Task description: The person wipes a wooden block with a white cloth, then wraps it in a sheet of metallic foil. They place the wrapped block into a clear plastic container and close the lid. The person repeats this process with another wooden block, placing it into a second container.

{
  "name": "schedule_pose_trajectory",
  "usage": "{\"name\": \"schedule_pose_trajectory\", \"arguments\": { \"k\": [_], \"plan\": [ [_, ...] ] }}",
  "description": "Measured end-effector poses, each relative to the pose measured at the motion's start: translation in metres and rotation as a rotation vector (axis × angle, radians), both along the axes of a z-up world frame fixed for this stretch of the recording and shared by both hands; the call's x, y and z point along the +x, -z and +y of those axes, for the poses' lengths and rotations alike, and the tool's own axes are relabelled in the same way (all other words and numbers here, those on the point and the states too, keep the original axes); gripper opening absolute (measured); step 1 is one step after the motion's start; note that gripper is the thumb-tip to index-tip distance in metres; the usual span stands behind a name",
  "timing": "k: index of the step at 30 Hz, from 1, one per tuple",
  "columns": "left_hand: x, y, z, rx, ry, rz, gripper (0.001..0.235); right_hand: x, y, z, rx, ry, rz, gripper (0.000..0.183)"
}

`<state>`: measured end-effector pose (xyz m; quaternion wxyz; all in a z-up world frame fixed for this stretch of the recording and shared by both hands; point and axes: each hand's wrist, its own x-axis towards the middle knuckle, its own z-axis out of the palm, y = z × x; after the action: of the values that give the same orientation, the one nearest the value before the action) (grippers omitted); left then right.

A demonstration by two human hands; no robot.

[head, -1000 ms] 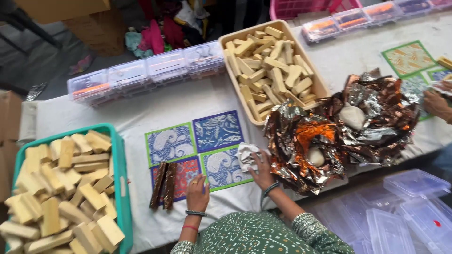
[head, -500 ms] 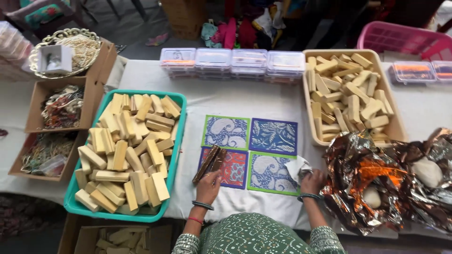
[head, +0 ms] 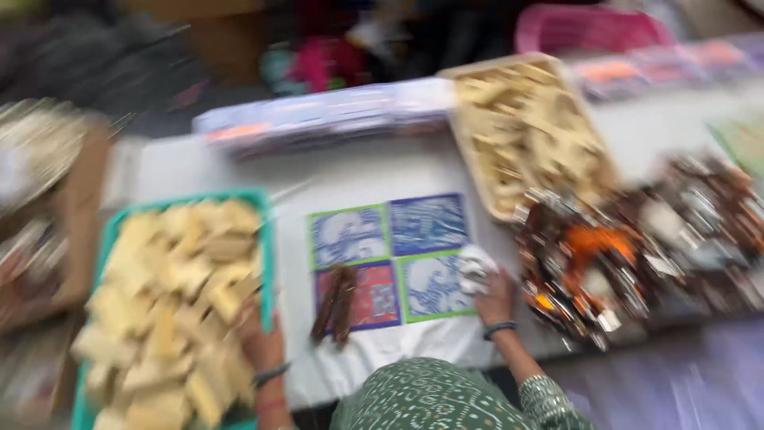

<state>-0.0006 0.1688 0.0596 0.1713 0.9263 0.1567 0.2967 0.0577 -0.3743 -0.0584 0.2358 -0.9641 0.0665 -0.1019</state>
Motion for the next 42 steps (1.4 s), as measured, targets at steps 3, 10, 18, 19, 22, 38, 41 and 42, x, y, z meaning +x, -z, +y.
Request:
{"name": "schedule_pose_trajectory", "arguments": {
  "k": [3,10,18,19,22,38,41,42],
  "plan": [
    [0.011,0.014,0.029,0.155,-0.031,0.232,0.057,-0.062,-0.101,0.016,0.092,-0.010,-0.203,0.058],
    [0.055,0.116,0.061,-0.028,0.143,-0.024,0.060,-0.191,-0.107,-0.079,0.105,0.450,-0.160,0.009],
    [0.103,-0.032,-0.089,0.089,0.220,0.101,0.042,-0.284,-0.113,-0.172,-0.078,0.761,0.468,0.045],
    [0.108,-0.023,-0.099,0.086,0.236,0.107,0.042,-0.305,-0.098,-0.177,-0.079,0.776,0.474,0.045],
    [0.112,-0.011,-0.125,-0.174,0.478,0.148,0.036,-0.343,-0.084,-0.185,-0.258,0.829,0.184,0.036],
    [0.068,0.002,-0.200,-0.524,0.629,0.487,0.039,-0.335,-0.193,-0.256,-0.066,0.884,0.881,0.124],
    [0.065,0.029,-0.219,-0.820,0.666,0.575,0.046,-0.227,-0.278,-0.189,0.172,0.673,0.510,0.099],
    [0.066,0.046,-0.227,-1.039,0.732,0.584,0.051,-0.191,-0.304,-0.162,0.382,0.492,0.227,0.080]
  ]
}}
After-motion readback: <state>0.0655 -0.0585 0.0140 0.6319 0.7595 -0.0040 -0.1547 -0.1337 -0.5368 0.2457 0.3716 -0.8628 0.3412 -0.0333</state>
